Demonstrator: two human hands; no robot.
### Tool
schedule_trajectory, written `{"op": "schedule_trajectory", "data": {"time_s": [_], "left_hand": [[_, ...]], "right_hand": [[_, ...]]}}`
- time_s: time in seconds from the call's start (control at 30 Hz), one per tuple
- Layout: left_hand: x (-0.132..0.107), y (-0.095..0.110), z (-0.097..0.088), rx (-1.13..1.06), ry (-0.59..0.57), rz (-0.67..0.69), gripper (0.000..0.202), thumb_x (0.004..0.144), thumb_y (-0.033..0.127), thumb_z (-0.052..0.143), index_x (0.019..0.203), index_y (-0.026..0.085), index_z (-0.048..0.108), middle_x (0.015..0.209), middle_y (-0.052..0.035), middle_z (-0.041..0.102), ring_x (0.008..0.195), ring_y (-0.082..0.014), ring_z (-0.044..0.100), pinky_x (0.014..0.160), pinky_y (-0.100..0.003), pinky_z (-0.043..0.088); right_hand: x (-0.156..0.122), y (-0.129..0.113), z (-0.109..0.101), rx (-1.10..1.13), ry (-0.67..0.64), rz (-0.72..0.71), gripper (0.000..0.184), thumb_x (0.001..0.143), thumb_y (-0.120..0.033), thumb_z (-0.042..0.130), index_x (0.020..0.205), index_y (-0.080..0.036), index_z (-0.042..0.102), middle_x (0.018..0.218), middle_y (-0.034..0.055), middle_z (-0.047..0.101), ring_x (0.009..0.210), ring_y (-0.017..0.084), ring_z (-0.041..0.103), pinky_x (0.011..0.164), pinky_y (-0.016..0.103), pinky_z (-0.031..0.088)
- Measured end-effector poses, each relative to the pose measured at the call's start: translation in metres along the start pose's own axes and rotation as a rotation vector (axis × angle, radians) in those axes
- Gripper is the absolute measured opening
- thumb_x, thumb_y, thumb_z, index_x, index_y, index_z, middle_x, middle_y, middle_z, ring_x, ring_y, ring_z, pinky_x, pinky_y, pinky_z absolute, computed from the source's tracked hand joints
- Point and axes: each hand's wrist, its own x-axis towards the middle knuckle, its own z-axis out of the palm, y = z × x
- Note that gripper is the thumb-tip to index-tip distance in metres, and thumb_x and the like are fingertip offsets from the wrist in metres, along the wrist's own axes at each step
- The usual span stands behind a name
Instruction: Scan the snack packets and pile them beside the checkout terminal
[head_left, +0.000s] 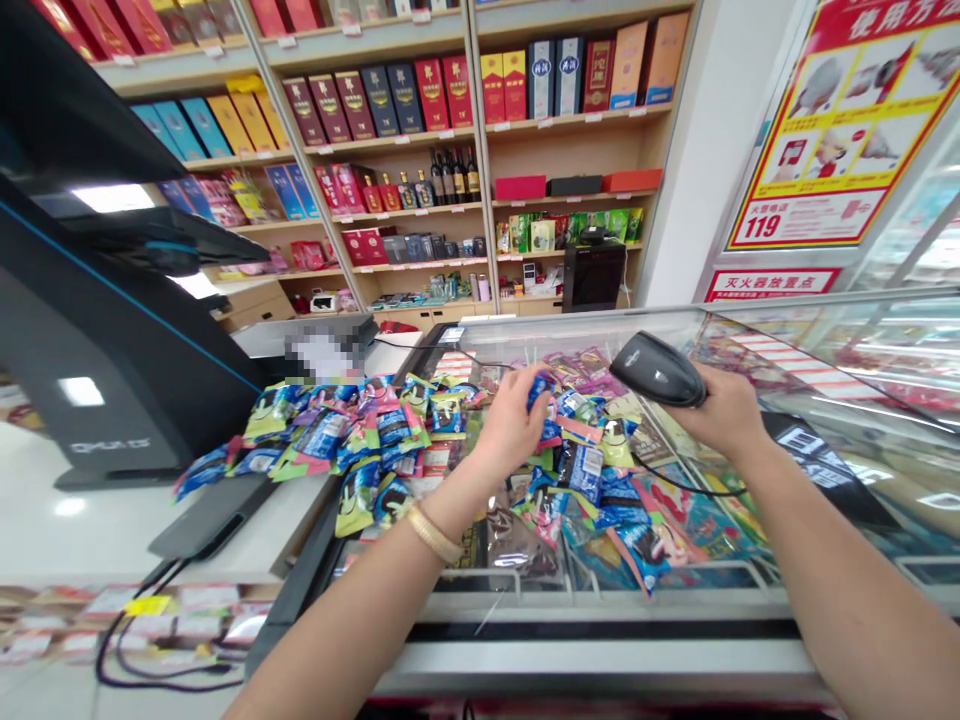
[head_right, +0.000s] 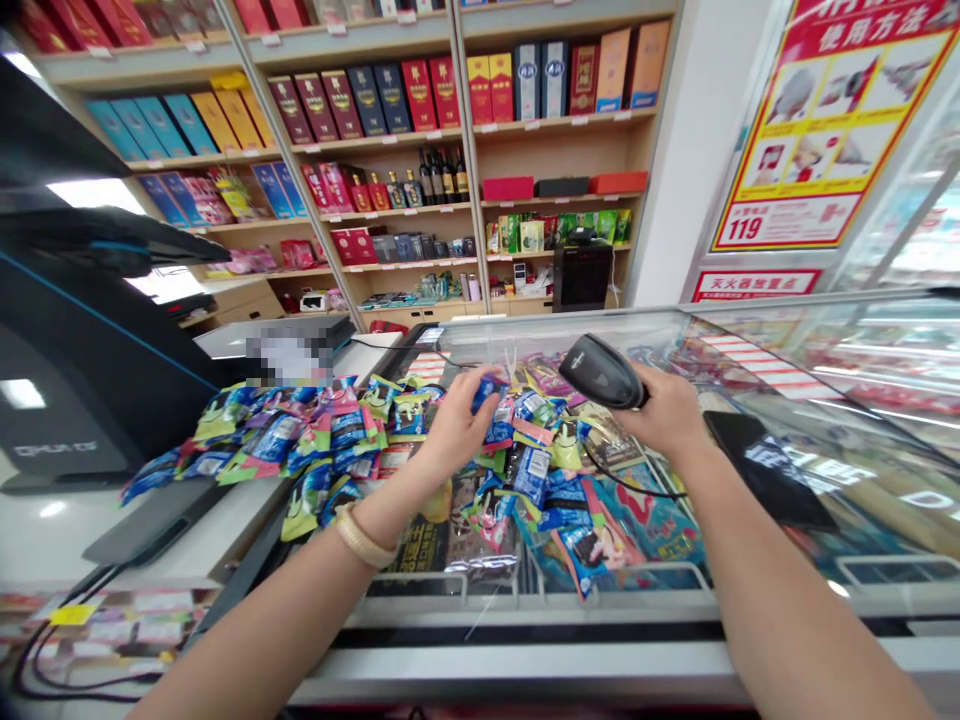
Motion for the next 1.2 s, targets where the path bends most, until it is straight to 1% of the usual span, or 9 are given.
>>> {"op": "schedule_trajectory", "data": {"time_s": [0.1,0.23,0.47,0.57,0.67,0.8,0.9,1.03,1.2], "left_hand": [[0.005,0.010,0.017,0.190,-0.156,0.109,0.041,0.094,0.018,0.048,0.132,0.027,0.061,0.125,-0.0102,0.056,0.116,-0.0232,0.057,0.105,-0.040,0.045],[0.009,0.009,0.036,0.283,-0.277,0.086,0.042,0.097,0.027,0.046,0.135,0.028,0.063,0.136,-0.0129,0.055,0.121,-0.0273,0.058,0.107,-0.048,0.044],[0.006,0.008,0.035,0.107,-0.271,0.120,0.043,0.101,0.034,0.037,0.134,0.023,0.063,0.143,-0.0119,0.060,0.138,-0.0258,0.049,0.120,-0.049,0.031],[-0.008,0.012,0.011,0.149,-0.177,0.125,0.042,0.098,0.034,0.047,0.135,0.020,0.062,0.144,-0.0153,0.058,0.136,-0.0277,0.050,0.117,-0.049,0.034],[-0.030,0.011,-0.033,0.225,-0.154,0.129,0.047,0.092,0.034,0.060,0.137,0.020,0.060,0.141,-0.0152,0.059,0.134,-0.0283,0.051,0.117,-0.049,0.036],[-0.068,0.001,-0.105,0.341,-0.339,0.075,0.065,0.080,0.032,0.076,0.141,0.029,0.056,0.144,-0.0102,0.058,0.137,-0.0289,0.049,0.118,-0.049,0.035],[-0.093,-0.009,-0.142,0.501,-0.555,-0.017,0.078,0.070,0.025,0.081,0.143,0.032,0.053,0.147,-0.0078,0.057,0.140,-0.0320,0.045,0.121,-0.053,0.029],[-0.116,-0.020,-0.159,0.638,-0.698,-0.131,0.093,0.067,0.013,0.072,0.153,0.031,0.040,0.151,-0.0081,0.053,0.146,-0.0344,0.039,0.121,-0.058,0.025],[-0.127,-0.024,-0.160,0.716,-0.762,-0.108,0.098,0.063,0.009,0.065,0.155,0.029,0.036,0.155,-0.0102,0.048,0.148,-0.0348,0.036,0.122,-0.060,0.021]], "right_hand": [[-0.002,0.006,0.002,-0.017,0.020,0.031,0.026,0.075,-0.043,0.059,0.083,-0.021,0.071,0.067,0.0070,0.072,0.060,0.025,0.068,0.054,0.030,0.044],[-0.003,0.012,0.005,-0.035,0.009,0.051,0.028,0.075,-0.044,0.060,0.084,-0.020,0.072,0.070,0.0079,0.074,0.064,0.026,0.069,0.054,0.030,0.044],[-0.004,0.011,0.006,-0.050,-0.040,0.073,0.033,0.074,-0.044,0.062,0.096,-0.022,0.073,0.073,0.0074,0.075,0.066,0.029,0.071,0.055,0.031,0.043],[-0.004,0.007,0.002,-0.051,-0.085,0.093,0.033,0.074,-0.042,0.064,0.098,-0.021,0.073,0.077,0.0106,0.076,0.069,0.031,0.071,0.055,0.032,0.042],[-0.004,0.005,0.000,-0.053,-0.111,0.102,0.028,0.076,-0.041,0.064,0.095,-0.022,0.073,0.077,0.0131,0.076,0.071,0.031,0.072,0.055,0.033,0.041],[-0.004,0.003,0.002,-0.045,-0.099,0.075,0.025,0.075,-0.040,0.064,0.093,-0.023,0.071,0.080,0.0135,0.077,0.071,0.031,0.072,0.057,0.033,0.042],[-0.005,0.000,0.005,-0.032,-0.104,0.050,0.029,0.074,-0.042,0.062,0.094,-0.022,0.070,0.081,0.0132,0.077,0.070,0.031,0.072,0.057,0.034,0.043],[-0.006,-0.008,0.007,-0.010,-0.114,0.038,0.030,0.075,-0.047,0.061,0.091,-0.023,0.069,0.077,0.0113,0.075,0.066,0.030,0.071,0.055,0.033,0.043],[-0.006,-0.012,0.009,0.039,-0.126,0.038,0.024,0.074,-0.044,0.063,0.085,-0.024,0.070,0.075,0.0099,0.075,0.067,0.028,0.071,0.054,0.032,0.044]]}}
